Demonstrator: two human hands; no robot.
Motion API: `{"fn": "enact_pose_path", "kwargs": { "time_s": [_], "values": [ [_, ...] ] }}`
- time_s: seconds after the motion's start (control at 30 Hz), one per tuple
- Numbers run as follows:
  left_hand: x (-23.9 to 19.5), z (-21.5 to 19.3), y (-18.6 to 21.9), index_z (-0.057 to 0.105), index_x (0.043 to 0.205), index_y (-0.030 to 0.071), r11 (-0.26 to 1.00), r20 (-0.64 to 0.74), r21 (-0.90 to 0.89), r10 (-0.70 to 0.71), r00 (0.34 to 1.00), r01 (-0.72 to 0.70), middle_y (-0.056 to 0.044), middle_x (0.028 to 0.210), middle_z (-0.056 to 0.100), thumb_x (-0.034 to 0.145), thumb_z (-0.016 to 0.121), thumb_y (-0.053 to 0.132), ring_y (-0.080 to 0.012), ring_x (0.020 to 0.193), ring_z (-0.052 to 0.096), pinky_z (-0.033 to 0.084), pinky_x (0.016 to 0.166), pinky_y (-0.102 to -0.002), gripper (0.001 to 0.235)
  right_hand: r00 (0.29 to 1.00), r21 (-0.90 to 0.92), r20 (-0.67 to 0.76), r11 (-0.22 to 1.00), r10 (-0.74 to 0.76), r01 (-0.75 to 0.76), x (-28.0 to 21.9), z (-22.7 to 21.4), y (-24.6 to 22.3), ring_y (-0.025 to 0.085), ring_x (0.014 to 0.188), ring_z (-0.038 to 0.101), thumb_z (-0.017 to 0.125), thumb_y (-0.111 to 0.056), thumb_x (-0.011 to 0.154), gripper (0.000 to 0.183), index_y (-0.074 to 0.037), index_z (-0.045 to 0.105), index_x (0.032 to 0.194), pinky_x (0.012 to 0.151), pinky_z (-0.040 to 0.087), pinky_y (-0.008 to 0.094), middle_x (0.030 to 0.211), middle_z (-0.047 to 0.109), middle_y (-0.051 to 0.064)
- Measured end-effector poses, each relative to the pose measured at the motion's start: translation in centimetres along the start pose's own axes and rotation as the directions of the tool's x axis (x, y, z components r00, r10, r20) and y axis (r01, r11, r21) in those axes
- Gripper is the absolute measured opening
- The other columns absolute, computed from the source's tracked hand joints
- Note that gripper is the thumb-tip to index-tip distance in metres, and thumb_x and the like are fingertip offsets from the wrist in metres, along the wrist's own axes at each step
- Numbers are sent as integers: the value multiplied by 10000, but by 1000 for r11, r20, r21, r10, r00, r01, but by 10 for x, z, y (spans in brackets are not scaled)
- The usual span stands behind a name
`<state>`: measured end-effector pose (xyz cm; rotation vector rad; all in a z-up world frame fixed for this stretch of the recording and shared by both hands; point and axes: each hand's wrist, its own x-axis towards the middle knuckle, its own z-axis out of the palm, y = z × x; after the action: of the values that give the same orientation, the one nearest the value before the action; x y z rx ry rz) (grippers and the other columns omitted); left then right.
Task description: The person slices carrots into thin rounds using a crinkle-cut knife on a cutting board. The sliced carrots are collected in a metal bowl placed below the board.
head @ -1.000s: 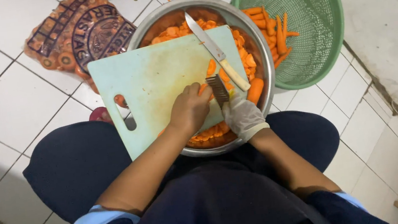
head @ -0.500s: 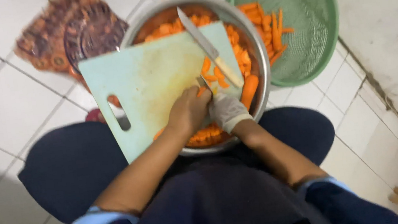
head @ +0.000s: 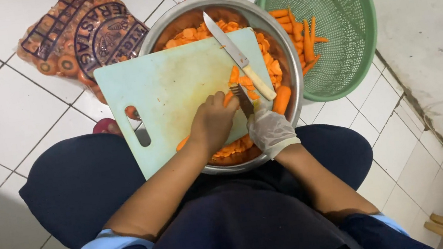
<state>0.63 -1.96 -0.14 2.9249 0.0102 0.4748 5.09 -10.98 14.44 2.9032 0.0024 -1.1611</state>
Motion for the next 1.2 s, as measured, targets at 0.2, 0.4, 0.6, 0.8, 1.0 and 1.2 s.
{"fn": "enact_pose_path", "kwargs": {
  "time_s": [0.2, 0.4, 0.6, 0.8, 1.0, 1.2],
  "values": [
    [16, -3, -14, 549, 980, 125, 945, 175, -322, 1, 985, 56, -118, 961, 547, 814, 599, 76, -327, 823, 649, 560, 630, -408, 180, 999, -239, -35, 971, -26, 17, 135, 82, 55, 327, 1084, 687, 516, -460, 903, 327, -271, 649, 1134, 838, 594, 478, 1060, 706, 72],
    [-4, 30, 2, 568, 939, 184, 963, -171, -267, -93, 981, 45, -72, 912, 523, 816, 591, 143, -278, 730, 625, 530, 560, -366, 132, 979, -126, -95, 978, -182, 169, 203, 84, 42, 366, 1153, 647, 461, -413, 964, 380, -132, 575, 1193, 939, 552, 507, 1136, 688, 159],
    [0, 25, 1, 557, 902, 178, 948, -281, -319, -109, 954, 15, -72, 847, 501, 735, 572, 111, -295, 653, 577, 487, 498, -399, 181, 970, -65, -165, 983, -179, 171, 116, 52, 55, 410, 1117, 655, 426, -467, 1012, 488, -36, 645, 1077, 945, 542, 525, 1065, 707, 236],
    [3, 24, 3, 519, 819, 215, 981, -323, -186, -106, 940, 47, -15, 831, 490, 672, 578, 106, -211, 661, 569, 480, 509, -319, 193, 994, -72, -92, 996, -60, 53, 31, 6, 14, 444, 1244, 578, 402, -379, 1015, 430, -128, 500, 1350, 1087, 453, 523, 1311, 603, 289],
    [6, -12, -1, 565, 865, 142, 921, -47, -382, -108, 993, 82, -13, 797, 449, 815, 610, 41, -235, 639, 549, 470, 506, -348, 121, 1000, -221, 26, 975, 3, 3, 44, 9, -5, 458, 1274, 553, 334, -236, 1057, 441, -27, 422, 1436, 1093, 431, 543, 1353, 572, 291],
    [17, -32, -1, 536, 875, 155, 913, -66, -385, -171, 983, 133, -42, 786, 458, 872, 613, 93, -282, 717, 602, 520, 545, -377, 99, 999, -221, 26, 975, -25, 30, 118, 68, 16, 450, 1248, 563, 301, -392, 995, 568, -134, 236, 1497, 1041, 456, 558, 1328, 578, 226]
  ]
}}
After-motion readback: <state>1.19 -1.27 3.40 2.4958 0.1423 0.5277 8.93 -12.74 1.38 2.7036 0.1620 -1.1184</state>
